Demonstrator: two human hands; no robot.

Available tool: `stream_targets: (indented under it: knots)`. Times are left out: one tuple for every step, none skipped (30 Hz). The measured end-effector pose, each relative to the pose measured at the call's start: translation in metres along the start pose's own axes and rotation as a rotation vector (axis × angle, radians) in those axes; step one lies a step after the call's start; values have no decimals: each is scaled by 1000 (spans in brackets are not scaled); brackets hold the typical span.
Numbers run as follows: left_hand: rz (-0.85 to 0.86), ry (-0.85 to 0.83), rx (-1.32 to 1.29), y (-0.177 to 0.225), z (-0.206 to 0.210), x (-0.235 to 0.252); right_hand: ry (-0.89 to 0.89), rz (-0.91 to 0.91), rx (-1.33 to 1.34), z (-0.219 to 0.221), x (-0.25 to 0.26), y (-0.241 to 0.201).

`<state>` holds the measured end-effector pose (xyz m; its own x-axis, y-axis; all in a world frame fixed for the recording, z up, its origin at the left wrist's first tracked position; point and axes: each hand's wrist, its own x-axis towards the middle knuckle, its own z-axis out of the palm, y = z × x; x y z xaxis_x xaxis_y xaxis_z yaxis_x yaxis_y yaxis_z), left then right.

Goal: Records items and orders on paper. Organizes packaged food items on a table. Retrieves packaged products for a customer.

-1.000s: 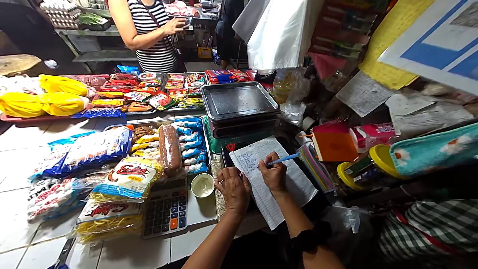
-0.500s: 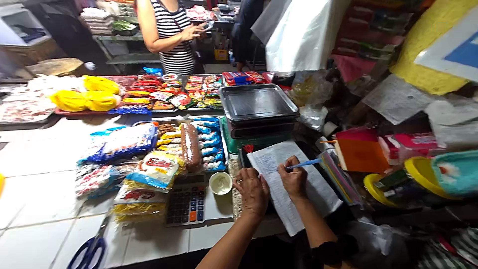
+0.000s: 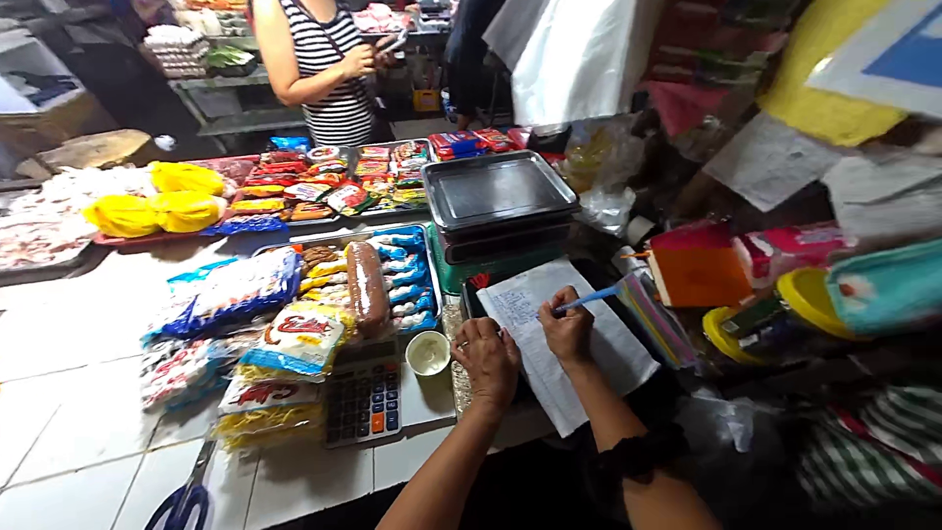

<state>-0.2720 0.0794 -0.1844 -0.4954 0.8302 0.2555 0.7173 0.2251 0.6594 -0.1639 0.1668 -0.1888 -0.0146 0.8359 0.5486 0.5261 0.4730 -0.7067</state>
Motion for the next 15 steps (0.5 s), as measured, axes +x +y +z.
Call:
stream_targets:
  knots:
    - [6, -1, 7, 1, 0, 0, -1, 4, -6, 0, 0, 0]
    - [13, 9, 11, 1, 1, 0, 2, 3, -16, 0, 0, 0]
    - [17, 13, 12, 1, 1, 0, 11, -3, -24, 1, 0, 0]
    - [14, 9, 14, 2, 2, 0, 25, -3, -28, 1, 0, 1]
    - [13, 10, 14, 3, 3, 0, 43, 6, -20, 0, 1, 1]
    - [12, 10, 17, 3, 3, 1, 62, 37, 18, 0, 3, 2]
    - [15, 11, 23, 2, 4, 1, 72, 109, 101, -2, 4, 2]
    - [11, 1, 29, 1, 3, 1, 61, 224, 238, -7, 8, 3]
    - [10, -14, 43, -2, 2, 2, 38, 359, 408, -12, 14, 4]
    - [22, -29, 57, -6, 1, 3, 25, 464, 539, -17, 21, 4]
    - [42, -47, 68, -11, 1, 3, 6, 512, 579, -24, 25, 2]
    - [79, -48, 68, -14, 2, 2, -34, 487, 519, -32, 27, -2]
    - [127, -42, 58, -18, 2, 0, -121, 414, 373, -38, 26, -5]
    - [182, -27, 37, -22, 4, -1, -303, 392, 200, -49, 25, -15]
    - [232, -10, 10, -24, 6, -1, -475, 396, 49, -58, 23, -26]
